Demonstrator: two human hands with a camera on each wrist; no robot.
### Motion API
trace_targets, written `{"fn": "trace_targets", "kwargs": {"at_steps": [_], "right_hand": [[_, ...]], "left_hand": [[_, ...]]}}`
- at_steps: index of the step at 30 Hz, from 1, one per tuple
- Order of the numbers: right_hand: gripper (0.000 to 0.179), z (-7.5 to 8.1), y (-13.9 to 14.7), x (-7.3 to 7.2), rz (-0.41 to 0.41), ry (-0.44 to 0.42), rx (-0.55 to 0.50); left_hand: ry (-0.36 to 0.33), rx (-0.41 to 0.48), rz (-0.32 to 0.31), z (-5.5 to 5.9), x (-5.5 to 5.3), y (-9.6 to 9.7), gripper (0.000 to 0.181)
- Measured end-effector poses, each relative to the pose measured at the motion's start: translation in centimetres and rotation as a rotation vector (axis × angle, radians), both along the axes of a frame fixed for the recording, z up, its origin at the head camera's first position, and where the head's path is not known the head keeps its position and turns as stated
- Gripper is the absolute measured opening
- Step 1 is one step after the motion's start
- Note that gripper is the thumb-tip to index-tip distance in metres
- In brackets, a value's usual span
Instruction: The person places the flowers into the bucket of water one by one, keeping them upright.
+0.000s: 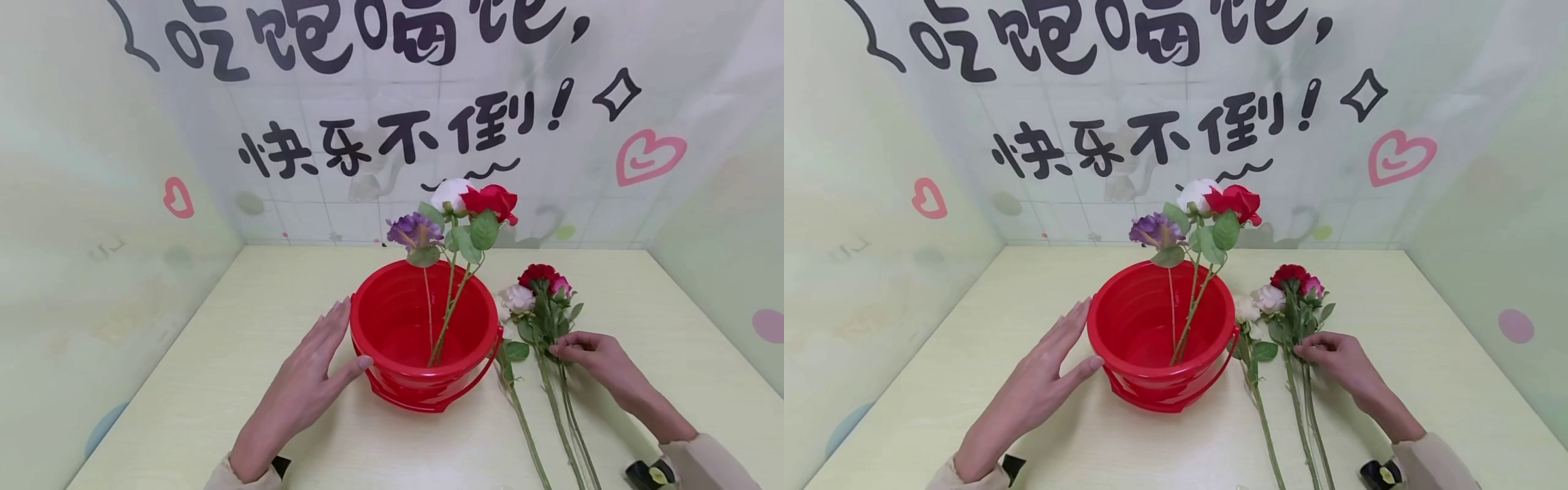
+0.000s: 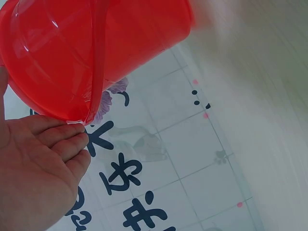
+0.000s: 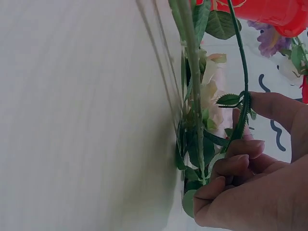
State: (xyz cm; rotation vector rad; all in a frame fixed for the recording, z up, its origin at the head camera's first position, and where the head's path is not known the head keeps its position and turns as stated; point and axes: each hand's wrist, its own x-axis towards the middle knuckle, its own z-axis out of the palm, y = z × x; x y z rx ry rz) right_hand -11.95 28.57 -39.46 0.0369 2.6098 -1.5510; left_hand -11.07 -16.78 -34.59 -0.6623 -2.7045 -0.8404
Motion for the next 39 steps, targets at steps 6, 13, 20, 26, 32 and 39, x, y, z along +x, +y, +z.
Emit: {"fn": "trace_targets", "kwargs": {"at_steps": [6,13,20,26,32,39], "right_hand": [[0.022,-0.1,0.1,-0.2,-0.005,-0.023,-0.103],[0.018,0.6,-0.1,-0.1,-0.037,-0.011,-0.212],[0.015,2.6,0.1,-0.3,-0.038,0.076,-0.258],[0.014,5.3,0.3,-0.9,-0.056,0.167,-0.190],[0.011,7.5,-0.3,-1.6,-0.032,0.221,-0.335],[0.009,9.5,-1.7,-2.2,0.006,0.240,-0.403]], "left_hand": [[0.001,0.003,-0.009,0.0,0.0,0.0,0.085],[-0.008,0.000,-0.003,0.1,0.0,0.0,0.086],[-0.010,-0.005,-0.003,0.2,0.1,0.0,0.087],[-0.006,-0.003,-0.008,0.1,0.1,0.0,0.087],[-0.006,-0.003,-0.004,0.2,0.1,0.0,0.087],[-0.023,-0.002,0.012,0.1,0.1,0.0,0.087]]}}
